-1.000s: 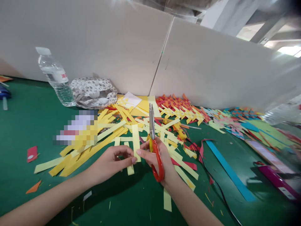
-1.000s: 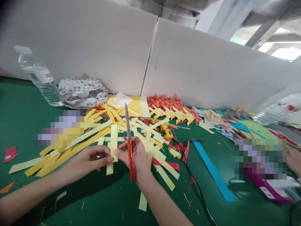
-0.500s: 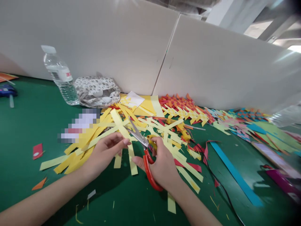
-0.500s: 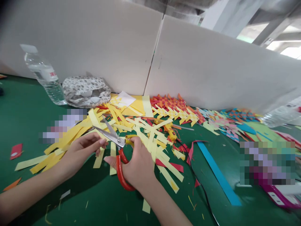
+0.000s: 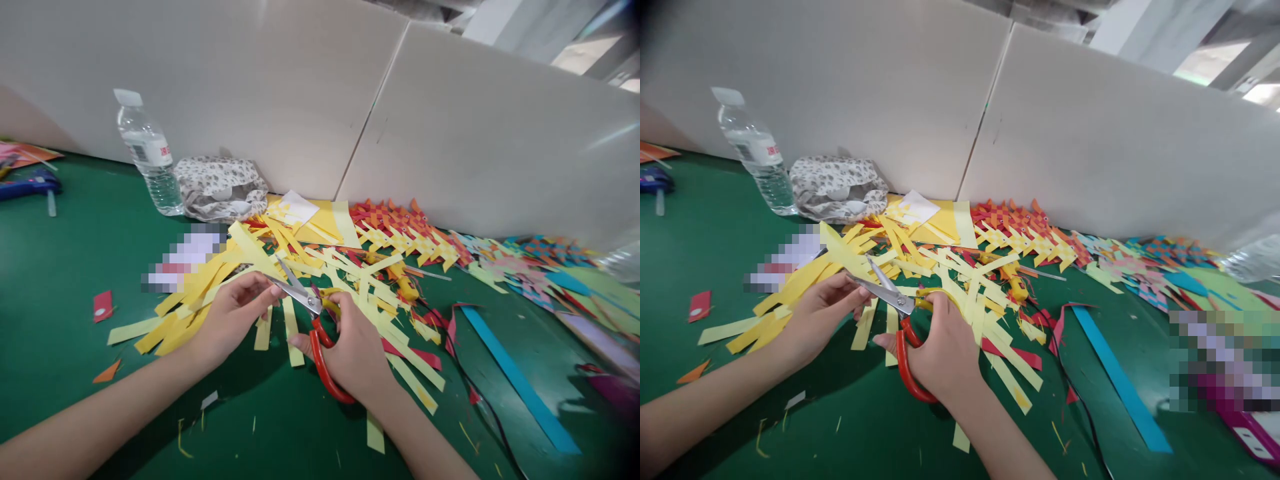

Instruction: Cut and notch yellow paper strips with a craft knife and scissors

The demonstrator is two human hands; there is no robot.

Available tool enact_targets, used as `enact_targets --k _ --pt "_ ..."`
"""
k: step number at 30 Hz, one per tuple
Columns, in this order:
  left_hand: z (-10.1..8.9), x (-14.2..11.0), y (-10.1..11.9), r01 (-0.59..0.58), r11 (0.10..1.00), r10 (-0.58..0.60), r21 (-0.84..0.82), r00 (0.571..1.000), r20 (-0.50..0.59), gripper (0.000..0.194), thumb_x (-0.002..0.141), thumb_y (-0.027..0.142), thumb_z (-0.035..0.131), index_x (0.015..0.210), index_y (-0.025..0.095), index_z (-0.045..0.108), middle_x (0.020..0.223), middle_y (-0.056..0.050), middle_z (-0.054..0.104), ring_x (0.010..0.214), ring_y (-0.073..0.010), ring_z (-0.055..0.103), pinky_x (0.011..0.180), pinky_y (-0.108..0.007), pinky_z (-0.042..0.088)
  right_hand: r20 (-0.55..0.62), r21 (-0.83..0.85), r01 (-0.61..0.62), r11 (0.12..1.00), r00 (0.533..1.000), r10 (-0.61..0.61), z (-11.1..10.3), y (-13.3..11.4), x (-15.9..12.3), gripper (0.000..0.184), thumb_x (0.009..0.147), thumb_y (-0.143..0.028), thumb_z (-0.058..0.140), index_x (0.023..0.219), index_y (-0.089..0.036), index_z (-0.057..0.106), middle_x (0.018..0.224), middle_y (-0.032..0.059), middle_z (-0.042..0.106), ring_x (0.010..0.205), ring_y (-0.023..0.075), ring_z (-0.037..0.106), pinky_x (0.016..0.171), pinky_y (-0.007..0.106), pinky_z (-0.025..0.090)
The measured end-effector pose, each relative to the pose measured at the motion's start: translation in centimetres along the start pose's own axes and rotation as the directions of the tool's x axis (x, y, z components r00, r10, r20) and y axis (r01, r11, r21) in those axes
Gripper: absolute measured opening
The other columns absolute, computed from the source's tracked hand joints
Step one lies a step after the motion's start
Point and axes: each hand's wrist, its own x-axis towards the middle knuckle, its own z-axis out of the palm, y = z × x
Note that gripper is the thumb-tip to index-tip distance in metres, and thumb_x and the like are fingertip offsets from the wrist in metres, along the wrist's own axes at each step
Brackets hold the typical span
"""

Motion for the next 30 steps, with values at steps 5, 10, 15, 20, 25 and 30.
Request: enact_targets --k 5,10,15,20,25,30 --pt "-0.04 0.02 -0.36 -0.006 1.0 0.006 -0.001 1.0 -0.019 0.018 0.074 0.038 0.065 0.076 0.02 0.064 0.066 0.002 0.058 0.053 -0.0088 0.049 0.049 -0.02 0.043 -0.025 0.014 0.042 0.999 0.999 -0.041 0.17 0.2 -0.11 0.055 0.06 -0.051 0.068 0.1 -0.023 0.043 0.085 0.0073 0.061 0.076 0.0276 0.059 0.053 0.031 0.039" --pt "-0.03 -0.1 -0.44 -0.009 1.0 0.009 -0.004 1.0 -0.013 0.018 0.073 0.038 0.065 0.076 0.02 0.064 0.064 0.003 0.057 0.053 -0.0084 0.047 0.049 -0.019 0.042 -0.03 0.018 0.038 0.999 0.999 -0.037 0.19 0.09 -0.12 0.054 0.06 -0.05 0.069 0.098 -0.023 0.043 0.088 0.0078 0.061 0.076 0.0275 0.059 0.054 0.032 0.04" --pt "0.05 -0.16 -0.27 -0.018 1.0 0.017 -0.015 1.0 -0.02 0.019 0.074 0.038 0.065 0.075 0.019 0.064 0.062 0.003 0.054 0.053 -0.0084 0.047 0.048 -0.019 0.041 -0.015 0.02 0.026 0.999 1.0 -0.025 0.03 -0.1 -0.07 0.053 0.06 -0.049 0.069 0.097 -0.023 0.042 0.088 0.0079 0.061 0.077 0.028 0.059 0.055 0.033 0.04" --pt "0.11 -0.22 -0.07 -0.002 1.0 0.002 -0.008 1.0 -0.008 0.018 0.074 0.038 0.065 0.075 0.02 0.064 0.061 0.004 0.054 0.053 -0.0078 0.046 0.049 -0.019 0.041 -0.018 0.017 0.035 0.999 0.999 -0.034 0.18 0.04 -0.07 0.052 0.06 -0.05 0.068 0.097 -0.024 0.042 0.087 0.0077 0.061 0.076 0.0273 0.058 0.055 0.033 0.04" --pt "0.03 -0.35 -0.1 0.006 1.0 -0.006 -0.006 1.0 0.002 0.019 0.075 0.039 0.065 0.077 0.02 0.063 0.061 0.004 0.054 0.053 -0.0069 0.047 0.049 -0.018 0.041 -0.02 0.012 0.044 0.999 0.999 -0.044 0.06 -0.06 -0.11 0.053 0.06 -0.051 0.068 0.098 -0.023 0.043 0.086 0.0079 0.061 0.076 0.0271 0.059 0.055 0.033 0.041" --pt "-0.17 -0.27 -0.65 -0.004 1.0 0.004 -0.024 1.0 -0.007 0.02 0.074 0.039 0.065 0.077 0.02 0.063 0.062 0.005 0.053 0.053 -0.0068 0.047 0.049 -0.017 0.041 -0.015 -0.016 0.036 0.999 0.999 -0.036 -0.16 -0.38 -0.2 0.054 0.061 -0.053 0.066 0.098 -0.021 0.044 0.085 0.0074 0.061 0.076 0.0266 0.06 0.054 0.032 0.041"
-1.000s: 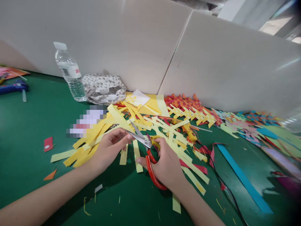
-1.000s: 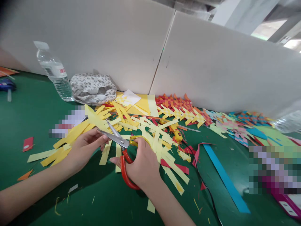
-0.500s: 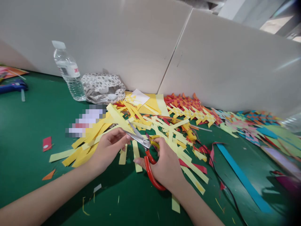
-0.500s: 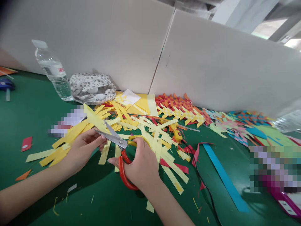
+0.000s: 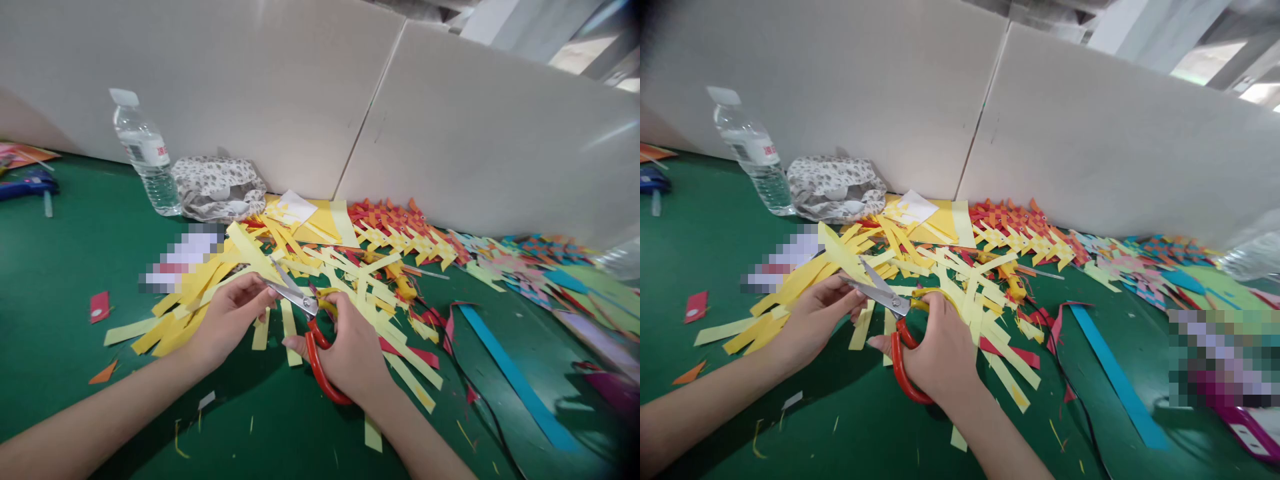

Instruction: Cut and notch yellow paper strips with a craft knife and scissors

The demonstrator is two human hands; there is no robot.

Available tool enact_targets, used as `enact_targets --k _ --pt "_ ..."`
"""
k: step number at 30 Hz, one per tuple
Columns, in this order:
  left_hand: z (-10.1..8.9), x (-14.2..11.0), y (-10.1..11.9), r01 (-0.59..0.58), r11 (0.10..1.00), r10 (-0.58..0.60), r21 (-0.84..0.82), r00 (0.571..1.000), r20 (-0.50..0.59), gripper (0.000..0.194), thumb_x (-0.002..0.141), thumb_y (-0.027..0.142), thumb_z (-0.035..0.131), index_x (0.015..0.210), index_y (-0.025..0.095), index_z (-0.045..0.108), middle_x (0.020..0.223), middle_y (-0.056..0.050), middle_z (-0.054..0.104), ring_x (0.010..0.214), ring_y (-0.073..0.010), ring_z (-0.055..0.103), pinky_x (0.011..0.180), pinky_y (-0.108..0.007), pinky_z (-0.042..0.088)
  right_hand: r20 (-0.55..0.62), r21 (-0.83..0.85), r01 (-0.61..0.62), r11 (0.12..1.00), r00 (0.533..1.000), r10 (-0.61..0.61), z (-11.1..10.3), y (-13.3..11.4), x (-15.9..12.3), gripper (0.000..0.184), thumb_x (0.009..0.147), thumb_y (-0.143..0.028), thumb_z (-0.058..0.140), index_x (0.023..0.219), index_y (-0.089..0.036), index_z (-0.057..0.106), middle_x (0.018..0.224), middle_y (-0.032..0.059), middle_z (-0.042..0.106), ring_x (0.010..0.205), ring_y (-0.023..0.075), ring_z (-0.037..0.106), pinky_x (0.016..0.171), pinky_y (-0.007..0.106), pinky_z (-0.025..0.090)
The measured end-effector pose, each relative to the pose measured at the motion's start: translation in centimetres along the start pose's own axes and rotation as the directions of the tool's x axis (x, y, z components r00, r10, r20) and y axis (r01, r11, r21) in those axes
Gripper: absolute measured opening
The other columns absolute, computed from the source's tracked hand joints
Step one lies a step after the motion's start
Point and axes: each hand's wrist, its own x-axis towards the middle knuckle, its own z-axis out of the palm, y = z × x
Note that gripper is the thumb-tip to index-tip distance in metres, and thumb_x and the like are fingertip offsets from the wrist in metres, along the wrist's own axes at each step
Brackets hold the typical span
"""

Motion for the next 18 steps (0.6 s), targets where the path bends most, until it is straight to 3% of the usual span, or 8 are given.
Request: enact_targets --k 18 --pt "0.3 0.09 0.54 0.01 1.0 -0.01 -0.004 1.0 0.006 0.02 0.075 0.038 0.064 0.076 0.018 0.063 0.063 0.004 0.055 0.053 -0.0064 0.046 0.049 -0.017 0.041 -0.007 -0.038 -0.015 0.999 1.0 0.015 0.16 0.07 0.03 0.054 0.06 -0.056 0.064 0.098 -0.021 0.045 0.08 0.0063 0.059 0.072 0.0257 0.059 0.051 0.03 0.041"
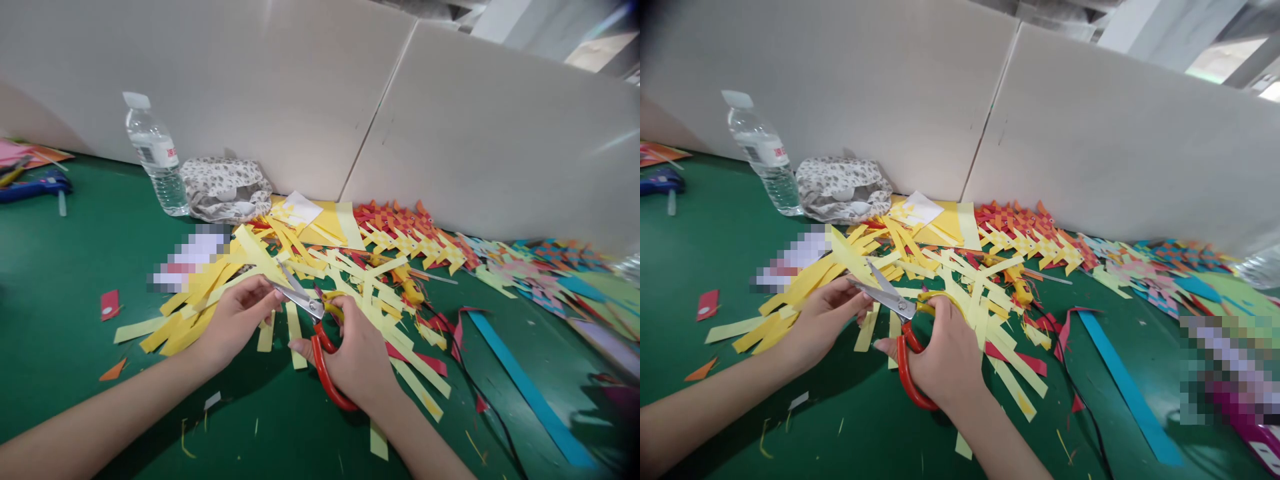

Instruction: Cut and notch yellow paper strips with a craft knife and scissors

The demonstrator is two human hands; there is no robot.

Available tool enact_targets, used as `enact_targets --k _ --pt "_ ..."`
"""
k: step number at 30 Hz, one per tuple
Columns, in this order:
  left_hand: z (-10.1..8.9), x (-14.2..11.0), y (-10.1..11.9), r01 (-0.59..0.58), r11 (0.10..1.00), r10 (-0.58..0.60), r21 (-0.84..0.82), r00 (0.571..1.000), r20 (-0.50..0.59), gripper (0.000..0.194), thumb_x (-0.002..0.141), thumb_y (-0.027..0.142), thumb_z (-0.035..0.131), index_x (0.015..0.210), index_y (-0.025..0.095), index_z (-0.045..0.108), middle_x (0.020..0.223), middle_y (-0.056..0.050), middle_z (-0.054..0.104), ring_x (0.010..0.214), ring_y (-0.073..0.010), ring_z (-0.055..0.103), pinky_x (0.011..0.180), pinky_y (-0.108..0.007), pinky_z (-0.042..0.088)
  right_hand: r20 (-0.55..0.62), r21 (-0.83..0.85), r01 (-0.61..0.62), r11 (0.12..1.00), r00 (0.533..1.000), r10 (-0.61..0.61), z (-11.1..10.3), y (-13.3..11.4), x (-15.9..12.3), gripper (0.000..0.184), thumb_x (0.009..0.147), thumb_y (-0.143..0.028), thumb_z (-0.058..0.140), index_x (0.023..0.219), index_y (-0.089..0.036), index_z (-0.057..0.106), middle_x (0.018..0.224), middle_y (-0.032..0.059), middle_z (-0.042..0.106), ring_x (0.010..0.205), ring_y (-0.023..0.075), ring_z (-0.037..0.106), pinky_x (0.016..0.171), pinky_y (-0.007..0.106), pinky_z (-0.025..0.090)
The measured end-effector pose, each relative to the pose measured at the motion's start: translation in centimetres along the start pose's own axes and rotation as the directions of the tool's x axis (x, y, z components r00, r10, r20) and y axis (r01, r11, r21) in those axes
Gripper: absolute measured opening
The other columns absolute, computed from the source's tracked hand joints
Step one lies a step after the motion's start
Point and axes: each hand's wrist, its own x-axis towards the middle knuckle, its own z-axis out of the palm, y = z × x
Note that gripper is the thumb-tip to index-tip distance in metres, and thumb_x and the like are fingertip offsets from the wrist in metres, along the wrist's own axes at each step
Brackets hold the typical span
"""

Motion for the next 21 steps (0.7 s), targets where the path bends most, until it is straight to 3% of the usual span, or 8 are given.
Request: enact_targets --k 21 --pt "0.01 -0.07 0.02 0.022 0.998 -0.021 -0.052 1.0 0.017 0.019 0.073 0.036 0.067 0.077 0.018 0.065 0.062 0.004 0.056 0.053 -0.0062 0.047 0.048 -0.016 0.042 -0.02 0.06 0.029 0.998 0.999 -0.028 -0.2 0.0 0.15 0.047 0.061 -0.055 0.065 0.089 -0.023 0.045 0.077 0.0031 0.061 0.066 0.0214 0.059 0.053 0.03 0.041"
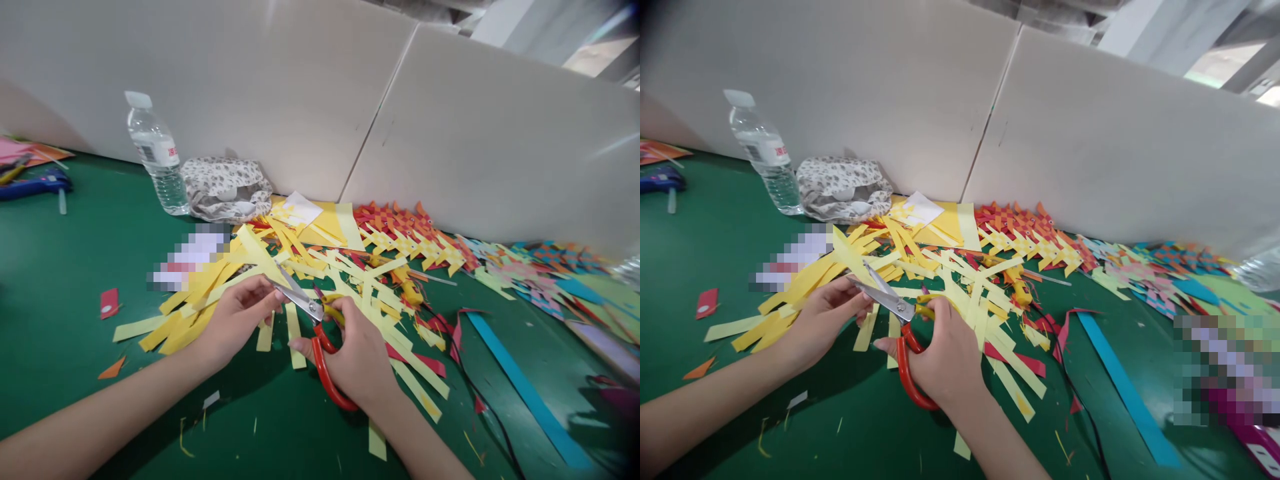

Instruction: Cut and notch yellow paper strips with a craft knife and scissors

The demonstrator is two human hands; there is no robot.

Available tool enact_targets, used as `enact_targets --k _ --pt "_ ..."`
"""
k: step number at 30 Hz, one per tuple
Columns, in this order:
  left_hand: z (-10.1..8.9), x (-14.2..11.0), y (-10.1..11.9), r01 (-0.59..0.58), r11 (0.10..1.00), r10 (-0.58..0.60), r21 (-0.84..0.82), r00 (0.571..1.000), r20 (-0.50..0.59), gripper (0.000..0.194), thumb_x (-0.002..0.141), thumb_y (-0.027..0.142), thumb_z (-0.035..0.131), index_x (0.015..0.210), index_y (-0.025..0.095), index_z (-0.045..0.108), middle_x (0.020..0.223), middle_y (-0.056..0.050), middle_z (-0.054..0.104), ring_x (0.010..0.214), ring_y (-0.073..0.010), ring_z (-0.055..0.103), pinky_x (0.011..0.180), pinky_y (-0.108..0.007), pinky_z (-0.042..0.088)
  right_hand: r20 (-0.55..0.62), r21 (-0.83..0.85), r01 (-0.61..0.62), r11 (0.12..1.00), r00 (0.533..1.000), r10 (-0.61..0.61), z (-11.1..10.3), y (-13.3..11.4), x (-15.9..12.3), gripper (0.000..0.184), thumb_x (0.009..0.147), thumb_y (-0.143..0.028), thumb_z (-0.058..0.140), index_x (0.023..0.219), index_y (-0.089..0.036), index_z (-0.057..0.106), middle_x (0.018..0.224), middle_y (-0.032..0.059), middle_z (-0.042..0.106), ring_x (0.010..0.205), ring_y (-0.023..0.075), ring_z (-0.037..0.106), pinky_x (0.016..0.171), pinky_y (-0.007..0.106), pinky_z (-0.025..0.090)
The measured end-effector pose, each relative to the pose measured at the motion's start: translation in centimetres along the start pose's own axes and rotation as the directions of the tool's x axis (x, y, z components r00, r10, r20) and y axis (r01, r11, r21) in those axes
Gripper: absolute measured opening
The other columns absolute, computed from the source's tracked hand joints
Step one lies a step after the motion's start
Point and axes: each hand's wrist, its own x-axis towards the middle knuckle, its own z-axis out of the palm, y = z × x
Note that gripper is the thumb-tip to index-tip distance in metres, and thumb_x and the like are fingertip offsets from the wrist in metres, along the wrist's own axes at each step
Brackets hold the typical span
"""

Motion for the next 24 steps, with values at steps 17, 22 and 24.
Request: enact_targets --k 17,22,24 --pt "0.36 -0.16 0.9 0.05 0.998 -0.049 -0.048 0.999 0.014 0.019 0.074 0.035 0.067 0.068 0.018 0.06 0.059 0.004 0.056 0.052 -0.0067 0.048 0.049 -0.017 0.041 -0.02 0.018 0.018 1.0 1.0 -0.017 -0.08 0.04 0.05 0.046 0.061 -0.057 0.066 0.078 -0.023 0.041 0.063 -0.0021 0.053 0.051 0.0138 0.048 0.043 0.024 0.034" --pt "0.34 -0.17 0.85 0.051 0.998 -0.05 -0.033 0.999 0.019 0.02 0.074 0.036 0.066 0.068 0.018 0.059 0.059 0.005 0.055 0.051 -0.0063 0.047 0.049 -0.017 0.04 -0.006 0.042 0.0 0.999 1.0 0.001 -0.07 0.07 0.09 0.047 0.06 -0.057 0.067 0.076 -0.023 0.039 0.061 -0.0033 0.051 0.05 0.013 0.045 0.043 0.023 0.033" --pt "0.29 -0.18 0.81 0.052 0.998 -0.051 -0.022 0.998 0.02 0.021 0.075 0.036 0.066 0.069 0.018 0.059 0.06 0.005 0.055 0.052 -0.0062 0.047 0.049 -0.017 0.04 -0.007 0.06 -0.004 0.998 1.0 0.005 -0.05 0.03 0.07 0.047 0.059 -0.057 0.068 0.075 -0.023 0.038 0.06 -0.0038 0.05 0.049 0.0126 0.044 0.043 0.023 0.032"
